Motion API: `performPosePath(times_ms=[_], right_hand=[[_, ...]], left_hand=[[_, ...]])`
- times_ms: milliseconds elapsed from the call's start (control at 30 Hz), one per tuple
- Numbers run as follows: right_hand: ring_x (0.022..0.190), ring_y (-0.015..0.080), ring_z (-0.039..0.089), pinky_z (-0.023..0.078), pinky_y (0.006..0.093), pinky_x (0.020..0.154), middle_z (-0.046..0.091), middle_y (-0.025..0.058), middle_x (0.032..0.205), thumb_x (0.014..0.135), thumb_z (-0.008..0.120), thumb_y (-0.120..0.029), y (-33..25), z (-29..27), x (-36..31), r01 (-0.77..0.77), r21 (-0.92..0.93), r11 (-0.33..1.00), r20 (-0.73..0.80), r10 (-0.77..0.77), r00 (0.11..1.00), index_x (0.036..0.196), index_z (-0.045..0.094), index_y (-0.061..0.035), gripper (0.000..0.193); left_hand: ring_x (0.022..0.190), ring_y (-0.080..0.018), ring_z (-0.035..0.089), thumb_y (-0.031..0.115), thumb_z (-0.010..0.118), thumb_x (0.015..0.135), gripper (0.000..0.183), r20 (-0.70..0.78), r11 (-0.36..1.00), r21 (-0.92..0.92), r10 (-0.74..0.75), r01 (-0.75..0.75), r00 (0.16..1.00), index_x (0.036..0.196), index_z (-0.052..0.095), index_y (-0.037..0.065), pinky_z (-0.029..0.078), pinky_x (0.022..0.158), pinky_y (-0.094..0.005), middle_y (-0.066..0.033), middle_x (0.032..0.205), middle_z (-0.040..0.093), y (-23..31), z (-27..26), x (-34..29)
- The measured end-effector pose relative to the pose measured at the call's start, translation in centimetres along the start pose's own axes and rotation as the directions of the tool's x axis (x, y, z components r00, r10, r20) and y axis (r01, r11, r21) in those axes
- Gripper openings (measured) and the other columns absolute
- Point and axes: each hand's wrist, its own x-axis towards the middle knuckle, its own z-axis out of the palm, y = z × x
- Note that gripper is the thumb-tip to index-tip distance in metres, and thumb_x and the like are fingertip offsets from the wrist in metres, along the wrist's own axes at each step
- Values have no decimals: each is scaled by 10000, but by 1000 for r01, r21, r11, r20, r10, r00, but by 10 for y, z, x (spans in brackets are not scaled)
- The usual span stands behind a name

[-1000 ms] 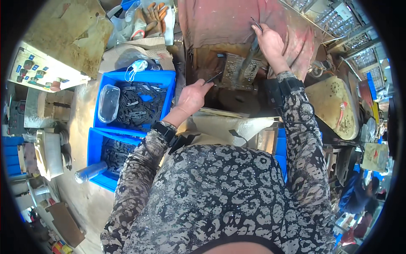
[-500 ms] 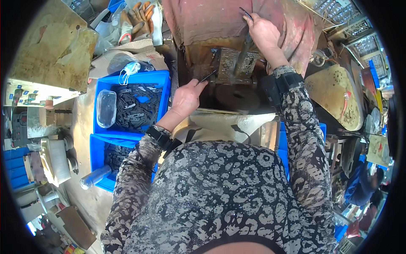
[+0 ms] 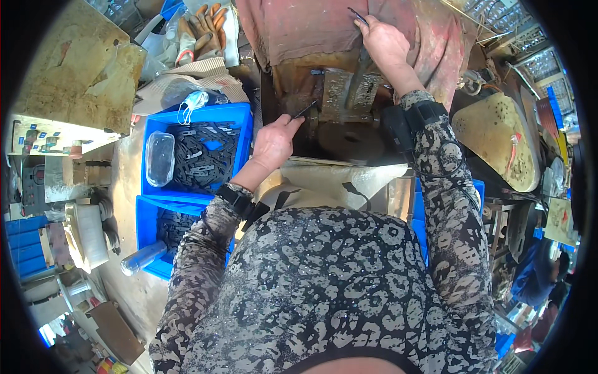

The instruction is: Operating a manual press machine to process and shape small metal components.

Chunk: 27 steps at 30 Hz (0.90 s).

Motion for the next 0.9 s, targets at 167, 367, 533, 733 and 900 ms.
performPosePath(times_ms=[167,367,533,733,900], right_hand=[[918,362,636,503,476,768,686,130,954,946,441,-485,-1,0,2,-56,-28,998,88,58,994,1111,623,-203,374],[925,359,641,513,467,782,688,131,967,936,464,-453,-4,0,1,-79,18,997,60,78,995,1053,640,-184,342],[964,355,630,504,463,807,681,125,1005,939,461,-449,-4,-1,1,-101,31,994,89,97,991,1066,636,-184,342],[966,363,630,504,468,809,681,126,1004,938,464,-453,-6,-2,2,-116,16,993,125,113,986,1074,628,-183,343],[952,367,633,505,474,802,683,129,994,937,465,-456,-4,1,1,-104,18,994,97,102,990,1070,628,-183,345]], left_hand=[[718,-346,591,-30,552,769,379,-26,1000,6,10,-9,1000,1109,630,118,495,616,-426,-107,875,555,-1,2,-1],[825,-337,602,-94,536,749,557,-83,997,-2,-76,76,994,1264,549,116,516,691,-403,-139,969,566,-3,6,-5],[1078,-366,559,-148,478,749,703,-293,978,-174,-162,114,942,1408,386,79,494,879,-393,-210,1259,504,-12,16,-2],[1089,-332,585,-183,445,777,681,-353,975,-148,-209,166,912,1419,341,21,527,879,-353,-237,1254,506,-18,27,-1],[1101,-352,568,-160,466,751,717,-280,967,-159,-236,197,931,1431,317,16,511,901,-376,-243,1292,478,-19,28,-2]])
